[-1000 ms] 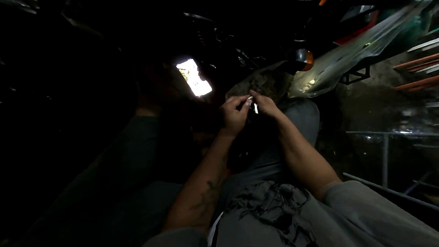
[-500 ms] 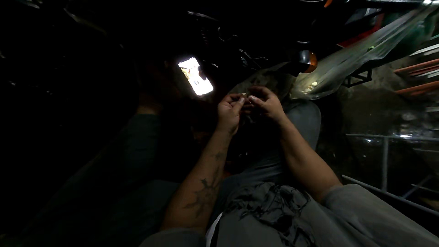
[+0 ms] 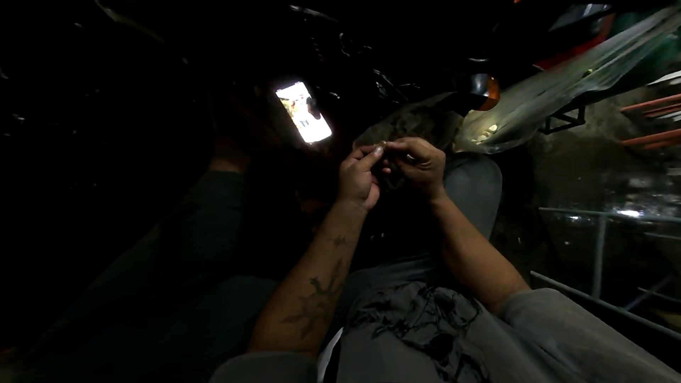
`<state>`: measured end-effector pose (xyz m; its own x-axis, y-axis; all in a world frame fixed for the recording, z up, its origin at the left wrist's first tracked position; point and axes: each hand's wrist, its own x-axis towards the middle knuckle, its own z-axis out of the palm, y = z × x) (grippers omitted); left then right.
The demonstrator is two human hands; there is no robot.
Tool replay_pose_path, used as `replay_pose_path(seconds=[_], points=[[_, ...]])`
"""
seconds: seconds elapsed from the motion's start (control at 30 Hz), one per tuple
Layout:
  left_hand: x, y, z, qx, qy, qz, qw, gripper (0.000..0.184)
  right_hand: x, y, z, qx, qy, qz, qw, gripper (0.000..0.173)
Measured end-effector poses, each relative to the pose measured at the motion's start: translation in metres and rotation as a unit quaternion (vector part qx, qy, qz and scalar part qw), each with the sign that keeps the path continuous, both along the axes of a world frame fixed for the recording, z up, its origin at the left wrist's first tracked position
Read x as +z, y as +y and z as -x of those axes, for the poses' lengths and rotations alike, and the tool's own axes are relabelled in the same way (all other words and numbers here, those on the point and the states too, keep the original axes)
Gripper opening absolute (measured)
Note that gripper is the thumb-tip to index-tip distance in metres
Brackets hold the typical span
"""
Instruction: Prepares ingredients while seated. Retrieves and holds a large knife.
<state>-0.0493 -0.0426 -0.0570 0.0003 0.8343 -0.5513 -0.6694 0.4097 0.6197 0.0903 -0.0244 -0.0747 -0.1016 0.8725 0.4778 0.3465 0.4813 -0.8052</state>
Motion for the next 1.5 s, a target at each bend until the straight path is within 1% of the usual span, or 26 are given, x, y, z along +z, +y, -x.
replay_pose_path(seconds=[0.1,0.2,0.27,0.3,0.37,0.4,0.43,0.5,0.53,0.63,0.73,0.8,0.87,0.93,0.97,1.0,1.03,1.1,1.13,1.17,1.3,1.43,1.5], points=[[0.001,0.001,0.0,0.014,-0.029,0.013,0.999,0.006,0.003,-0.001,0.0,0.014,-0.015,0.016,1.0,0.014],[-0.003,0.007,0.006,0.025,-0.048,0.038,0.998,0.01,0.007,-0.001,-0.004,0.036,-0.021,0.096,0.995,0.011],[-0.006,0.009,0.012,0.027,-0.045,0.032,0.998,0.011,0.008,-0.001,-0.01,0.037,-0.008,0.164,0.986,0.01],[-0.006,0.009,0.014,0.023,-0.04,0.022,0.999,0.013,0.008,0.0,-0.013,0.03,-0.018,0.194,0.98,0.009],[-0.006,0.007,0.016,0.001,-0.022,-0.008,1.0,0.021,0.006,0.003,-0.016,0.007,-0.054,0.229,0.972,0.019],[-0.006,0.006,0.015,-0.012,-0.002,-0.021,1.0,0.025,0.004,0.005,-0.016,0.007,-0.053,0.234,0.971,0.018],[-0.007,0.006,0.014,-0.025,0.028,-0.037,0.999,0.025,0.004,0.006,-0.016,0.019,-0.04,0.234,0.971,0.015],[-0.01,0.004,0.009,-0.043,0.098,-0.076,0.991,0.02,0.004,0.008,-0.013,0.045,-0.018,0.219,0.974,0.026],[-0.014,0.002,0.006,-0.045,0.127,-0.099,0.986,0.017,0.003,0.008,-0.012,0.047,-0.02,0.204,0.978,0.027],[-0.019,0.0,0.001,-0.038,0.208,-0.156,0.965,0.013,0.002,0.006,-0.009,0.02,-0.031,0.171,0.985,0.019],[-0.025,-0.001,-0.001,-0.026,0.32,-0.221,0.921,0.013,0.002,0.004,-0.007,0.0,-0.036,0.147,0.988,0.017],[-0.025,-0.001,-0.001,-0.02,0.379,-0.258,0.888,0.014,0.003,0.003,-0.006,-0.009,-0.021,0.153,0.988,0.016],[-0.025,-0.002,-0.003,-0.01,0.426,-0.271,0.863,0.014,0.002,0.002,-0.006,-0.019,0.001,0.17,0.985,0.015],[-0.026,-0.002,-0.006,0.0,0.447,-0.281,0.849,0.014,0.001,0.001,-0.005,-0.026,0.02,0.198,0.98,0.013],[-0.027,-0.003,-0.007,0.001,0.44,-0.283,0.852,0.014,0.002,0.0,-0.006,-0.022,0.033,0.211,0.977,0.013],[-0.028,-0.002,-0.008,0.006,0.417,-0.281,0.865,0.014,0.003,0.001,-0.006,-0.016,0.048,0.221,0.974,0.013],[-0.027,-0.001,-0.008,0.017,0.375,-0.272,0.886,0.013,0.004,0.001,-0.006,-0.008,0.066,0.23,0.971,0.014],[-0.025,0.003,-0.005,0.044,0.244,-0.22,0.944,0.012,0.006,0.002,-0.005,0.004,0.108,0.241,0.964,0.015],[-0.023,0.005,-0.001,0.055,0.182,-0.187,0.964,0.01,0.008,0.002,-0.005,0.005,0.131,0.253,0.959,0.015],[-0.021,0.007,0.006,0.059,0.137,-0.166,0.975,0.01,0.01,0.003,-0.006,0.005,0.152,0.266,0.952,0.015],[-0.014,0.004,0.025,0.026,0.059,-0.122,0.99,0.014,0.012,0.005,-0.011,0.012,0.223,0.298,0.928,0.016],[-0.02,0.002,0.019,0.02,0.011,-0.114,0.993,0.018,0.012,0.005,-0.01,0.017,0.263,0.308,0.914,0.018],[-0.018,0.003,0.015,0.002,0.01,-0.111,0.994,0.023,0.01,0.005,-0.01,0.013,0.265,0.318,0.91,0.02]])
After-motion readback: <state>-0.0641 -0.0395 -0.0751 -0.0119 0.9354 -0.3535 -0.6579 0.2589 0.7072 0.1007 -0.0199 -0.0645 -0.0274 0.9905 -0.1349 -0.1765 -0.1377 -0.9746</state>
